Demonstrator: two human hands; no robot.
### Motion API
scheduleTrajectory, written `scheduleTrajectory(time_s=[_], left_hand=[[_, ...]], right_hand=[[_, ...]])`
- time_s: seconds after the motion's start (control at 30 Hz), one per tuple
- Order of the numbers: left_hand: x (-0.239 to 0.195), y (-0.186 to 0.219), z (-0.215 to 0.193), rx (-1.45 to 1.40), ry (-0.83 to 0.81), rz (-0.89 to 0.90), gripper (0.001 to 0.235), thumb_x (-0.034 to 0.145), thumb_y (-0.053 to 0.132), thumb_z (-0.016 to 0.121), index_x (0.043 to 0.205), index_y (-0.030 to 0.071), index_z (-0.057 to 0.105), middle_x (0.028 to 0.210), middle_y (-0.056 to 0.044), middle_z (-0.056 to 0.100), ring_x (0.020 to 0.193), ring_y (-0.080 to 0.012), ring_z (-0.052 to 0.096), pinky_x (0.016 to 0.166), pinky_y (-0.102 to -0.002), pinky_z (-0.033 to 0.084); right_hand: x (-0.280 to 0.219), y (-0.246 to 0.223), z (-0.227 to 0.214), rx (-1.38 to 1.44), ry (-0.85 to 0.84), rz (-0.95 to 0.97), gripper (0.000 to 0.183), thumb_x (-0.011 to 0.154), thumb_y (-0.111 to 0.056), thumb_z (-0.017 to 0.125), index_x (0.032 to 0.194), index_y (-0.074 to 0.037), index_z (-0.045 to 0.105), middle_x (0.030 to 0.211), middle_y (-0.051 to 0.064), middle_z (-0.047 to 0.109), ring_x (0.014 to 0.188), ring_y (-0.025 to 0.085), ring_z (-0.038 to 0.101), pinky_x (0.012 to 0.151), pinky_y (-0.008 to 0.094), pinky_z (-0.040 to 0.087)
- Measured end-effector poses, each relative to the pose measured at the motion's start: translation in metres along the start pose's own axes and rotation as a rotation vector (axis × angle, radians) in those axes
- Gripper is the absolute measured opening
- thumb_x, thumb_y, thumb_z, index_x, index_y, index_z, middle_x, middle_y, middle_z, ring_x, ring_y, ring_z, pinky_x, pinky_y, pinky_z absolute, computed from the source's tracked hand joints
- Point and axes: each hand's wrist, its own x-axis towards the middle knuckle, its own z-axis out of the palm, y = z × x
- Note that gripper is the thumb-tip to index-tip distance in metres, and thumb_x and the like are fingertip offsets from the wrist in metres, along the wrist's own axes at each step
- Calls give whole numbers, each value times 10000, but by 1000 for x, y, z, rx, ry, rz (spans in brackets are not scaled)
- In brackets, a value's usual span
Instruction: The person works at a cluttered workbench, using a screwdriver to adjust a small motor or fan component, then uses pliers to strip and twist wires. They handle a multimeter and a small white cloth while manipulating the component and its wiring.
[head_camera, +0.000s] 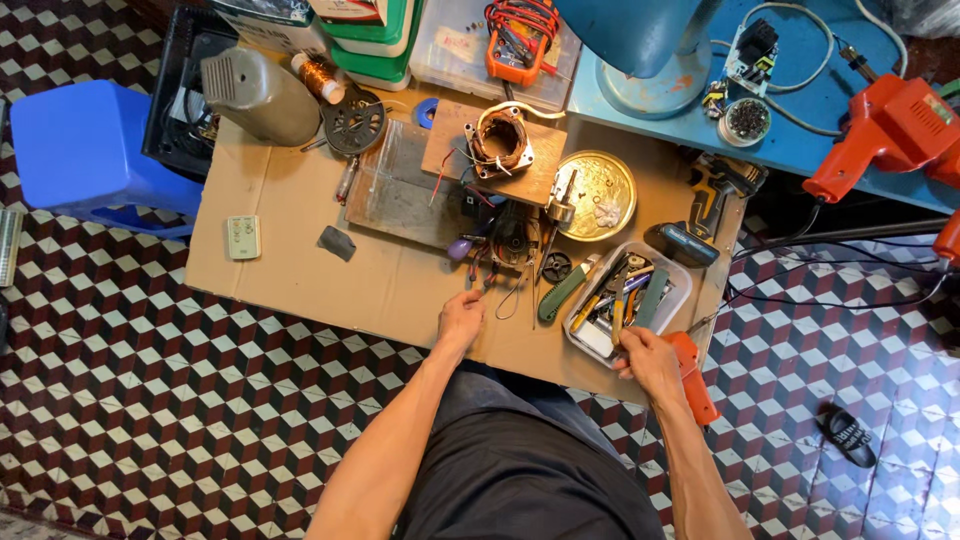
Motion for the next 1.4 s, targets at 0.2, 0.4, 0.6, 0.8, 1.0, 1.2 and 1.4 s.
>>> scheduleTrajectory(time_s=[0.2,0.4,0.6,0.8,1.0,1.2,1.4], left_hand=[[26,2,16,-192,-62,-56,467,878,152,676,1334,62,632,989,-38,744,727,-110,663,620,-270,554],[24,12,9,-233,-151,-128,417,914,181,672,1301,31,635,977,-19,731,734,-98,663,631,-256,560],[22,9,1,-248,-229,-52,344,946,165,638,1236,-13,693,839,-18,669,695,-105,611,614,-263,528],[15,15,-10,-226,-241,-82,364,936,161,629,1268,17,665,840,-7,666,705,-96,624,660,-259,564],[1,23,-14,-204,-262,-111,444,935,179,627,1345,10,616,894,-25,682,744,-106,649,678,-258,552],[-18,37,-18,-211,-290,-119,477,929,177,625,1366,-12,602,931,-35,680,769,-115,642,683,-260,546],[-35,62,-18,-145,-315,-141,506,928,192,621,1390,-9,579,961,-29,699,780,-103,653,714,-250,560]], right_hand=[[-4,-1,0,90,12,30,413,984,-244,577,1294,18,656,1058,132,735,695,187,715,585,291,570],[-18,-34,22,-183,-11,-70,495,995,-326,550,1393,-40,620,1033,173,758,817,252,731,765,381,571],[-30,-38,43,-324,-46,-511,559,978,-337,590,1416,7,538,1228,237,651,1062,393,663,918,462,513],[-10,-30,26,-268,202,-41,446,943,-269,547,1318,-45,635,994,233,765,947,370,771,883,436,578],[25,-29,30,-657,370,-151,298,963,-213,553,1114,-15,716,975,296,722,920,479,696,823,550,550],[52,-43,36,-701,388,-112,277,902,-198,608,1006,46,688,934,319,711,901,496,701,811,573,557],[41,-50,-6,-255,221,-70,295,908,-248,687,949,42,718,835,224,751,692,321,689,623,413,542]])
